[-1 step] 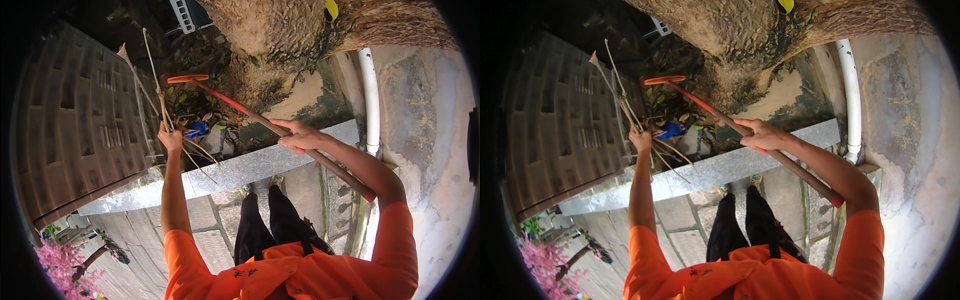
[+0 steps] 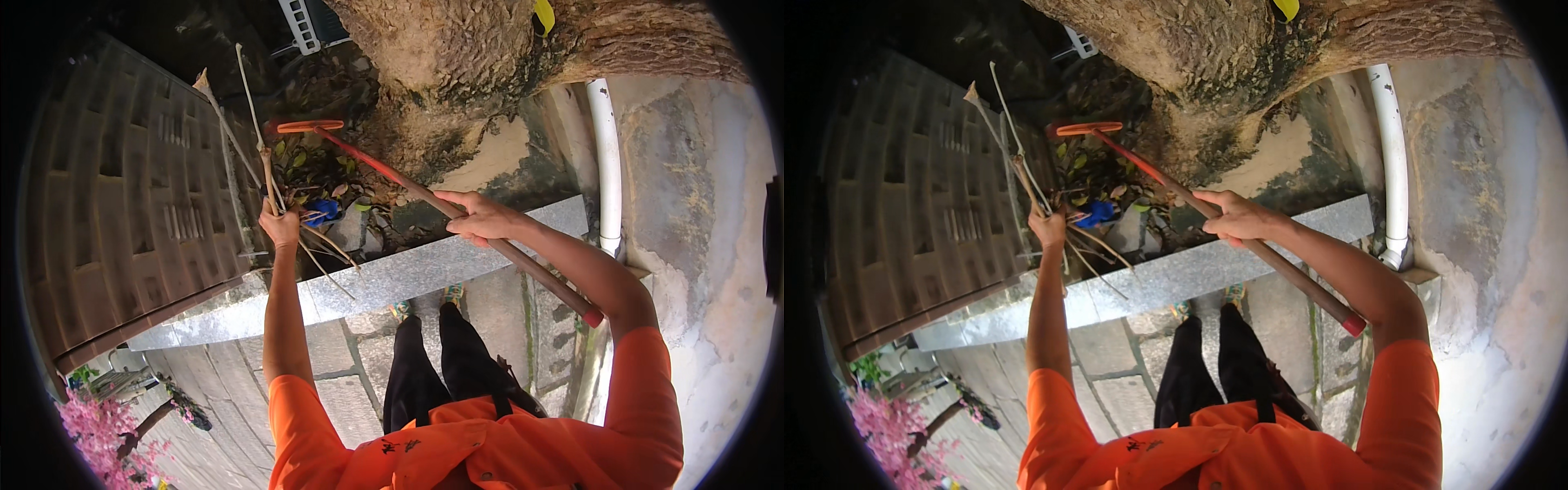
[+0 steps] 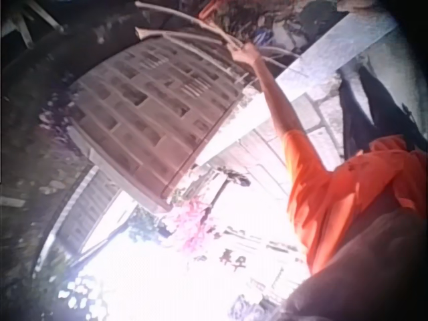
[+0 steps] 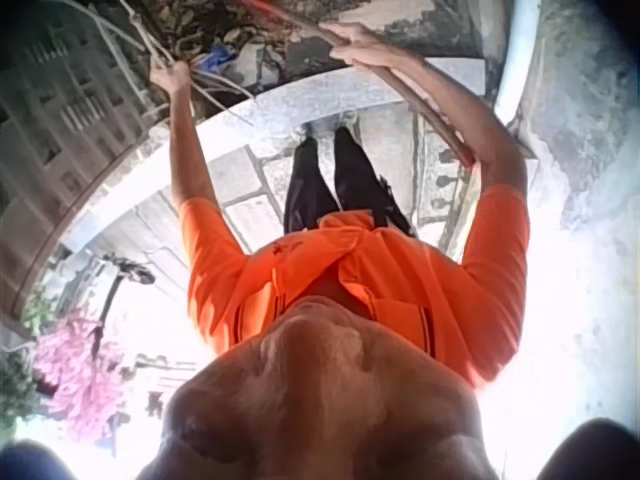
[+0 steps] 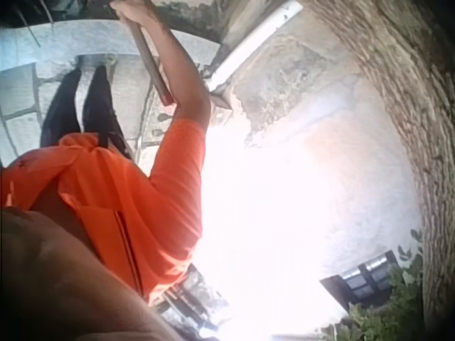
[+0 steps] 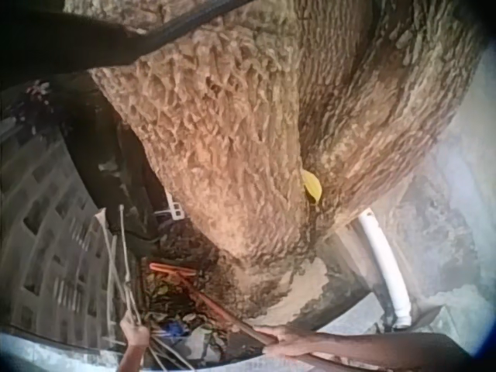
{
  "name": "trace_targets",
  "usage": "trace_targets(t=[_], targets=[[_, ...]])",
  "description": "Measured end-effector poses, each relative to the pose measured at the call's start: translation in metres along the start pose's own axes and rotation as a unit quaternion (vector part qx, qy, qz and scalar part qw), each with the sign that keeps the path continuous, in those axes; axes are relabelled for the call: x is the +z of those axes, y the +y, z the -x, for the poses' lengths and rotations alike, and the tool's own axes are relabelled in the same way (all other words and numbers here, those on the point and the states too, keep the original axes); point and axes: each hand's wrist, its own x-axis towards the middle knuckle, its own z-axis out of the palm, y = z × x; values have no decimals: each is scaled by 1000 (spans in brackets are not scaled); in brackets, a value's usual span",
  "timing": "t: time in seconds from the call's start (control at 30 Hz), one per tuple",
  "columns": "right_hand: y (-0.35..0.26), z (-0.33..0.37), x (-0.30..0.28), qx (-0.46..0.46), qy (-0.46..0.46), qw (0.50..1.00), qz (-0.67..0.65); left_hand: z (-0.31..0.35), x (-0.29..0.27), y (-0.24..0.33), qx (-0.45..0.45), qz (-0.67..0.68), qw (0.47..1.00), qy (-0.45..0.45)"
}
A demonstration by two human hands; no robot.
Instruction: The person sweeps fallen leaves and twigs from a paved area near a tree base using a broom and dustpan. They gather the debris into the dustpan, walk to a nearby trash bin, and empty the contents into the bin.
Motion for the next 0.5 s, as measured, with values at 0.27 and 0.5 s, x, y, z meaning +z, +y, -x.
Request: trace_targets(t=[0.27, 0.5], targets=[[-8, 18, -4, 34, -47, 998, -40, -3, -3, -16, 17, -17, 1000, 9], [-18, -23, -21, -10, -11, 997, 72, -6, -13, -21, -43, 18, 999, -7]])
